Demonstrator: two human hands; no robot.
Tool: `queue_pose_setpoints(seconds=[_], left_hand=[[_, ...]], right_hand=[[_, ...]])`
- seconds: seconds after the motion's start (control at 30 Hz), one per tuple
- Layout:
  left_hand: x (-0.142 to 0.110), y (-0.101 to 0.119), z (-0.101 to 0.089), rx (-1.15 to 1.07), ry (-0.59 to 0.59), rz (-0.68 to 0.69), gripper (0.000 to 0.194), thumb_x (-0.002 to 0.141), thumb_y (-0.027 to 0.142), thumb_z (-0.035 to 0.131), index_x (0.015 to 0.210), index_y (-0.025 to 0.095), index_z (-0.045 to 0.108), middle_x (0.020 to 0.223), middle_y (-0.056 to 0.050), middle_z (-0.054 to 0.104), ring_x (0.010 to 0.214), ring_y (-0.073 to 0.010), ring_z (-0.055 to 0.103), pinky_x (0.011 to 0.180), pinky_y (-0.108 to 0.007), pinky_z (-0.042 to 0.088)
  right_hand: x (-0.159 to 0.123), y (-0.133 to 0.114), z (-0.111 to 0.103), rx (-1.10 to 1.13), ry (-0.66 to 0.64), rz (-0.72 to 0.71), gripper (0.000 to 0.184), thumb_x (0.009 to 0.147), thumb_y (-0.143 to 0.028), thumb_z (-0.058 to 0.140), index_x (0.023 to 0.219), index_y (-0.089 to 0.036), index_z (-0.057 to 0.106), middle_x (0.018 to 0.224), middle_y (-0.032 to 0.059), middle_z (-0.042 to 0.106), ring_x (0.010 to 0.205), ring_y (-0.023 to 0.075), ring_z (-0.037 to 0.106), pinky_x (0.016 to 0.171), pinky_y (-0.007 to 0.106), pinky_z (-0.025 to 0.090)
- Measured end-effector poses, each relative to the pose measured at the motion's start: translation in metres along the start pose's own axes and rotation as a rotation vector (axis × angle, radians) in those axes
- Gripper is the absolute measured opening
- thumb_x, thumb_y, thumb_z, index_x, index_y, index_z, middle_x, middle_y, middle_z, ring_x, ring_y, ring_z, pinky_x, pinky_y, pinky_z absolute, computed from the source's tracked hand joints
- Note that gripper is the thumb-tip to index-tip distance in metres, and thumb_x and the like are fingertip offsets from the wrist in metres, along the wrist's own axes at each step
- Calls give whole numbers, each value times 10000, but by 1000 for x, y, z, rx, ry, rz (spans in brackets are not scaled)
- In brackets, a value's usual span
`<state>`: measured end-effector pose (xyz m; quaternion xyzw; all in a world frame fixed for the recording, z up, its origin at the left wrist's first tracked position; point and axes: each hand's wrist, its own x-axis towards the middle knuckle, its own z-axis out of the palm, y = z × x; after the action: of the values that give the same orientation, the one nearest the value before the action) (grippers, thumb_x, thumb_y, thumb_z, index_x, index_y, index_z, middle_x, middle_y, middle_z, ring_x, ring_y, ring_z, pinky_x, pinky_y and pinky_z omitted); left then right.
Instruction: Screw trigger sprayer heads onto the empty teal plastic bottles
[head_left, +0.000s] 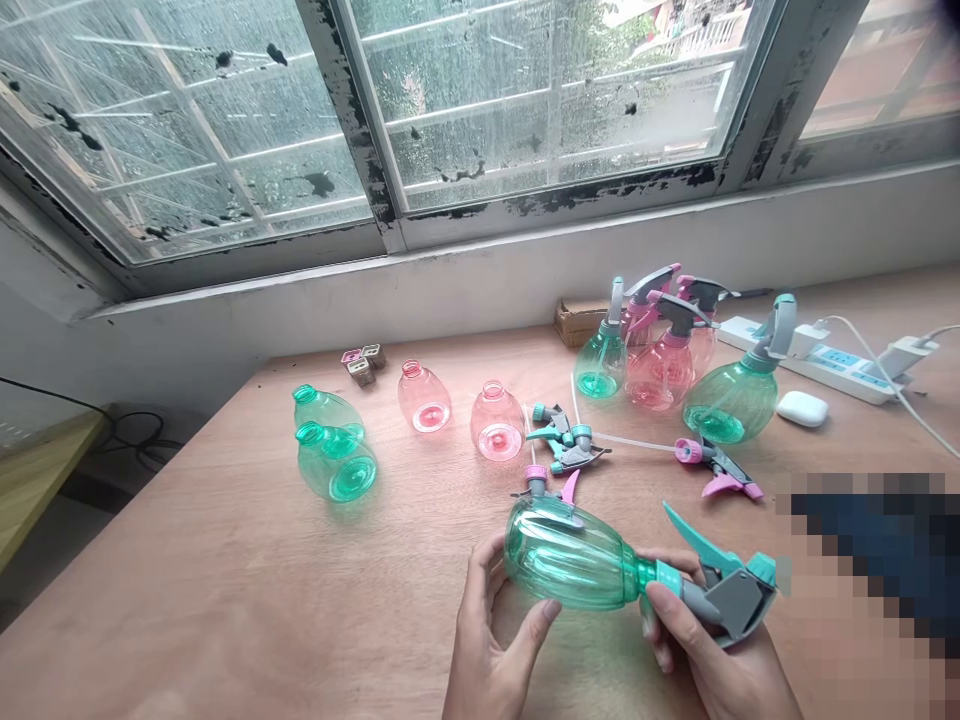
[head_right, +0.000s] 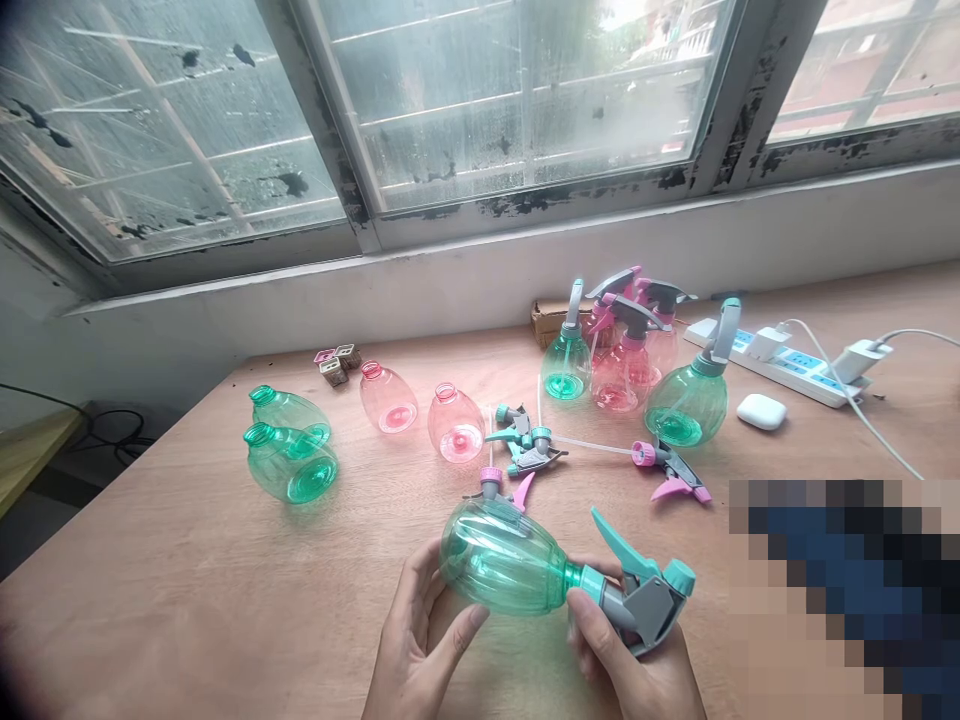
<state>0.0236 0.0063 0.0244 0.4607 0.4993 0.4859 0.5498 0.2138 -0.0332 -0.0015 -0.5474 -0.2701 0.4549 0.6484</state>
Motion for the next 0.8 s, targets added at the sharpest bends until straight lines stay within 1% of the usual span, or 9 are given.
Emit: queue_pose_setpoints(seconds=[0.23, 0.37, 0.6, 0.8], left_hand=[[-1, 3, 1, 8, 8, -6, 543, 834, 426, 864, 1316, 261, 676, 1336, -109, 758, 1316, -350, 673, 1164, -480, 495], [-1, 4, 1, 2, 6, -4, 548, 838, 421, 863, 1323, 251, 673, 1349, -119, 753, 1318, -355, 673, 1171, -490, 490], [-1, 5, 1, -3, -17, -14, 543, 862, 415, 848, 1340, 254, 647, 1369, -108, 740, 1335, -340, 656, 1182, -488, 469], [-1, 6, 1, -7, -14, -14, 543, 859, 420, 848, 1341, 254, 660, 1383, -109, 736, 1343, -349, 655, 1183, -482, 474]], right_hand=[[0, -2, 0, -25, -2, -8, 443, 863, -542, 878, 1090, -193, 726, 597, -6, 666, 450, 166, 573, 475, 283, 459], [0, -3, 1, -13, 1, -6, 438, 856, -542, 883, 1087, -202, 731, 592, -4, 668, 447, 160, 576, 465, 269, 457], [1, -1, 1, -12, 17, -18, 424, 849, -518, 895, 1076, -195, 739, 607, 1, 673, 456, 149, 580, 455, 250, 466], [1, -1, 0, -18, 13, -23, 433, 851, -539, 887, 1070, -195, 741, 613, 1, 671, 458, 173, 579, 448, 279, 458]])
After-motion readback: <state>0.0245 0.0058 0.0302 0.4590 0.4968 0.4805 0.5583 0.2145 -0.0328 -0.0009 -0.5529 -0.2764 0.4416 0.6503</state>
